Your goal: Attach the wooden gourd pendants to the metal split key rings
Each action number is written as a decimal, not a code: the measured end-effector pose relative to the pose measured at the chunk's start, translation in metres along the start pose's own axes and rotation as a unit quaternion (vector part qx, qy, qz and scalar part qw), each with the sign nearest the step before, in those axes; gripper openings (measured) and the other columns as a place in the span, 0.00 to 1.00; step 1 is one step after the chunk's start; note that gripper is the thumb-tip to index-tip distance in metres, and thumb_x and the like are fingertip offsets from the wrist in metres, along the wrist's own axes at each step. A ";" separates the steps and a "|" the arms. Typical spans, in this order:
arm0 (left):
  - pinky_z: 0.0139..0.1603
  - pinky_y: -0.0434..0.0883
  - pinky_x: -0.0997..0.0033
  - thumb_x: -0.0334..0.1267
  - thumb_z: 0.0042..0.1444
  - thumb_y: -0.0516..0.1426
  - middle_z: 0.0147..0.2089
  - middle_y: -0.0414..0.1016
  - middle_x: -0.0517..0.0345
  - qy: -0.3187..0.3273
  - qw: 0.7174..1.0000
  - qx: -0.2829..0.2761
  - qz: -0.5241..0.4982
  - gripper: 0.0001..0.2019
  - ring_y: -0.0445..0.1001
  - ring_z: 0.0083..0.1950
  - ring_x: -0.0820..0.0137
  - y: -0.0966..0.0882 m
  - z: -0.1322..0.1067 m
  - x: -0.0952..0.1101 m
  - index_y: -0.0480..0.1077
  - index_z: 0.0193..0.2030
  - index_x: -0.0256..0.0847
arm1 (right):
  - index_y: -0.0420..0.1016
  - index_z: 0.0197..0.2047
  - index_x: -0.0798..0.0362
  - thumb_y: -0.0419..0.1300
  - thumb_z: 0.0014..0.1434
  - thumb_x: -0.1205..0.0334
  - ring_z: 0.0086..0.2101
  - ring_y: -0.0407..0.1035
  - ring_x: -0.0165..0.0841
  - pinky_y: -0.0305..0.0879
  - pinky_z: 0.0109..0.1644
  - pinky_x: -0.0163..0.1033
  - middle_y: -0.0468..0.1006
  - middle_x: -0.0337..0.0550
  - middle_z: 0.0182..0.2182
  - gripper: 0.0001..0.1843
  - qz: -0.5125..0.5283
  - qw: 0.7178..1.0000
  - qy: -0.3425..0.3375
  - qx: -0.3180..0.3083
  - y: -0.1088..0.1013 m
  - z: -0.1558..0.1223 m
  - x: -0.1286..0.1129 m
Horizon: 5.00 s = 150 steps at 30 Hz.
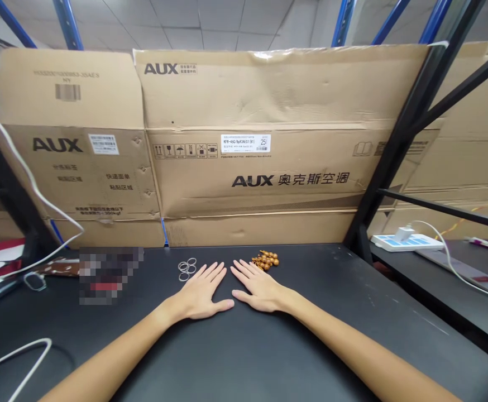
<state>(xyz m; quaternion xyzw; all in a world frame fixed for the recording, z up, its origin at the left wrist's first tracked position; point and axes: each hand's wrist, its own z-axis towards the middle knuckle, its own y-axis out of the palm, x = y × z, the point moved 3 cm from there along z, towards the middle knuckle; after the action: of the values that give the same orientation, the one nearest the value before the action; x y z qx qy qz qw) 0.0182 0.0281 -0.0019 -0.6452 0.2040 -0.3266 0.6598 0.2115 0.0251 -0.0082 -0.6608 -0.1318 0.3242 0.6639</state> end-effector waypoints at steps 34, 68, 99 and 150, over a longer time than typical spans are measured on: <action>0.70 0.41 0.56 0.65 0.56 0.44 0.72 0.41 0.53 -0.004 1.000 0.011 -0.012 0.42 0.41 0.72 0.59 0.002 -0.001 0.000 0.43 0.70 0.42 | 0.42 0.69 0.54 0.38 0.66 0.41 0.67 0.32 0.39 0.33 0.69 0.47 0.39 0.45 0.68 0.37 -0.010 1.000 -0.009 -0.002 -0.002 -0.003 -0.012; 0.70 0.43 0.56 0.62 0.59 0.43 0.71 0.45 0.49 -0.005 1.000 0.028 0.002 0.39 0.44 0.71 0.60 0.004 -0.001 -0.002 0.45 0.70 0.40 | 0.55 0.66 0.54 0.44 0.67 0.48 0.65 0.42 0.45 0.42 0.67 0.57 0.53 0.52 0.65 0.29 -0.007 0.994 -0.024 0.107 0.002 -0.003 -0.010; 0.56 0.67 0.60 0.41 0.62 0.51 0.53 0.74 0.52 -0.012 0.982 0.187 -0.026 0.14 0.70 0.55 0.62 -0.003 0.002 0.001 0.71 0.52 0.43 | 0.72 0.47 0.54 0.52 0.57 0.73 0.47 0.66 0.38 0.66 0.53 0.47 0.74 0.50 0.45 0.16 0.073 0.962 -0.072 0.254 0.000 0.004 0.005; 0.33 0.72 0.72 0.44 0.58 0.53 0.28 0.78 0.54 -0.075 0.898 0.115 -0.419 0.14 0.76 0.27 0.69 -0.010 0.006 0.014 0.73 0.32 0.35 | 0.64 0.31 0.52 0.58 0.57 0.47 0.29 0.68 0.30 0.66 0.36 0.37 0.70 0.36 0.26 0.17 0.497 0.851 0.018 0.168 0.006 0.011 -0.005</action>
<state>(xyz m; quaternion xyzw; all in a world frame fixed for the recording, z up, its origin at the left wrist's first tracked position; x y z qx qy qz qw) 0.0300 0.0231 0.0102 -0.6132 -0.1738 -0.5448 0.5449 0.1995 0.0305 -0.0118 -0.5220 0.2827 0.6162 0.5177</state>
